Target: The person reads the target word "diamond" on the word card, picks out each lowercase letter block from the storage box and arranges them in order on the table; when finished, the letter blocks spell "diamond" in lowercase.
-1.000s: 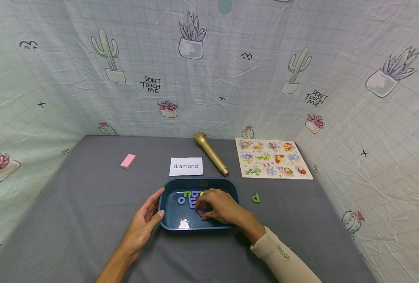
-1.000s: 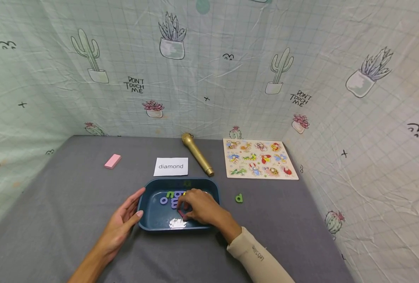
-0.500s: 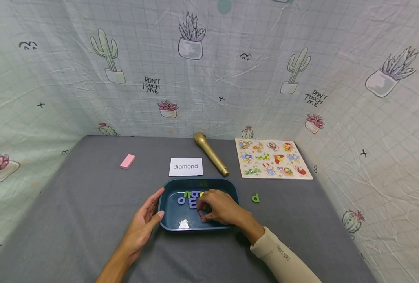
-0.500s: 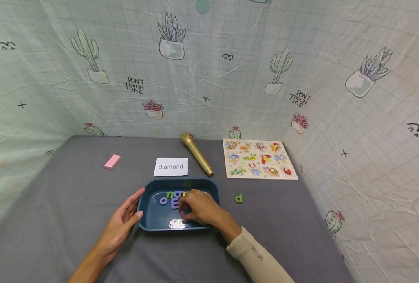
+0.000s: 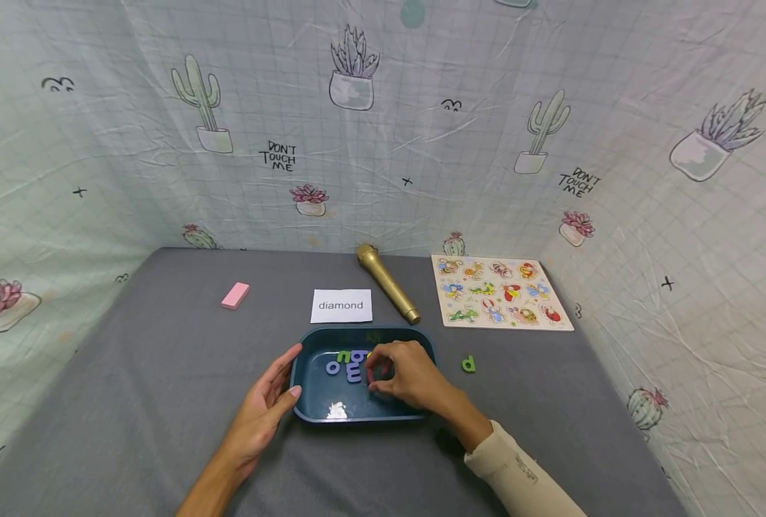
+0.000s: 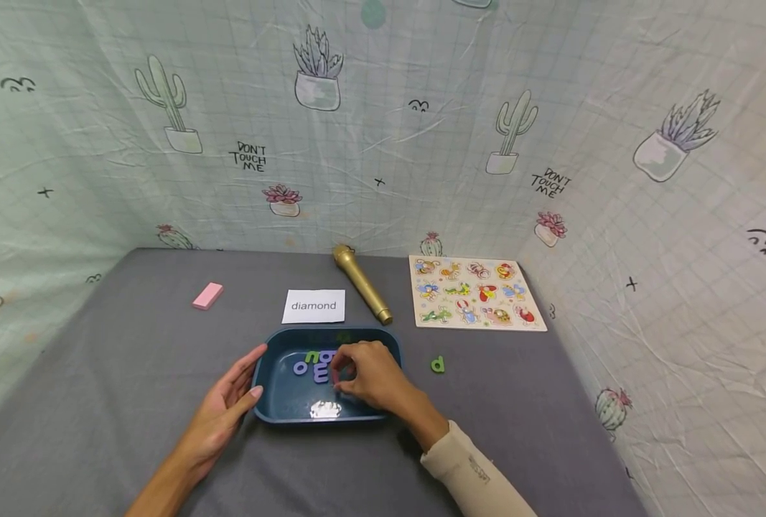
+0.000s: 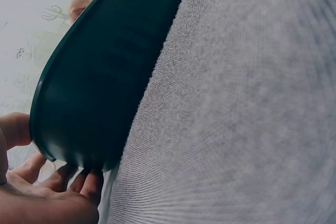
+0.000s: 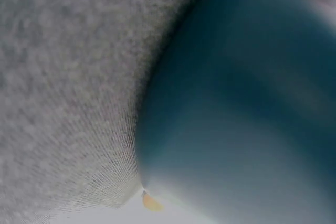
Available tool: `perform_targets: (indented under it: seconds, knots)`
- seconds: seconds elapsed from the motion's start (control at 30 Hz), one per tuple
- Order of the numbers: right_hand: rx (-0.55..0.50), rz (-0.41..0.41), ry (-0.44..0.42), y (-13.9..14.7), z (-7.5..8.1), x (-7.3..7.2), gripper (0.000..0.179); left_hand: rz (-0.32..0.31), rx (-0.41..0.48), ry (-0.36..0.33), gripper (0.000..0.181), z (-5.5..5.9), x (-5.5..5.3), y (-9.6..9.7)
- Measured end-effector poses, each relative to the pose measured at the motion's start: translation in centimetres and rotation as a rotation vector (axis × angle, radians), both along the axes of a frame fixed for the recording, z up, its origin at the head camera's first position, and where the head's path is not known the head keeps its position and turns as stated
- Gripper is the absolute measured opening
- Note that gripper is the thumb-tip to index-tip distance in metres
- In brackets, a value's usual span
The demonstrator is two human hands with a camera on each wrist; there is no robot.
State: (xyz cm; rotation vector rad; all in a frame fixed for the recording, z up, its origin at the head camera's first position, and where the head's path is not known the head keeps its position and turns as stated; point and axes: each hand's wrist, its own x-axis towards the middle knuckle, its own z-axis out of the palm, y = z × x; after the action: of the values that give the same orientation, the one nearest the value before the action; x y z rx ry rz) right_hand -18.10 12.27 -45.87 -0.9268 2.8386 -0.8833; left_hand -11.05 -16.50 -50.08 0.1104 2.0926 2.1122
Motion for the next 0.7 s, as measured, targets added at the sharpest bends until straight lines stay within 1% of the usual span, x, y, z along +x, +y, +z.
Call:
perform_targets:
  seconds: [0.07,0.23,0.3,0.5,0.7]
  knots:
    - [-0.001,-0.014,0.022,0.1,0.1,0.1,0.027,0.003,0.002,-0.006,0.065,0.0,0.0,0.0]
    - [-0.025,-0.034,0.083,0.4,0.6,0.3,0.026,0.004,0.014,0.005,0.065,-0.1,0.0,0.1]
    - [-0.035,-0.045,0.093,0.6,1.0,0.4,0.025,0.006,0.013,0.009,0.065,-0.1,0.0,0.1]
    - [-0.028,-0.106,0.102,1.6,2.2,0.6,0.026,0.015,-0.011,-0.017,0.064,0.2,0.2,0.2]
    - [-0.031,-0.151,0.124,3.2,3.0,0.6,0.028,0.018,-0.014,-0.023,0.064,0.4,0.2,0.3]
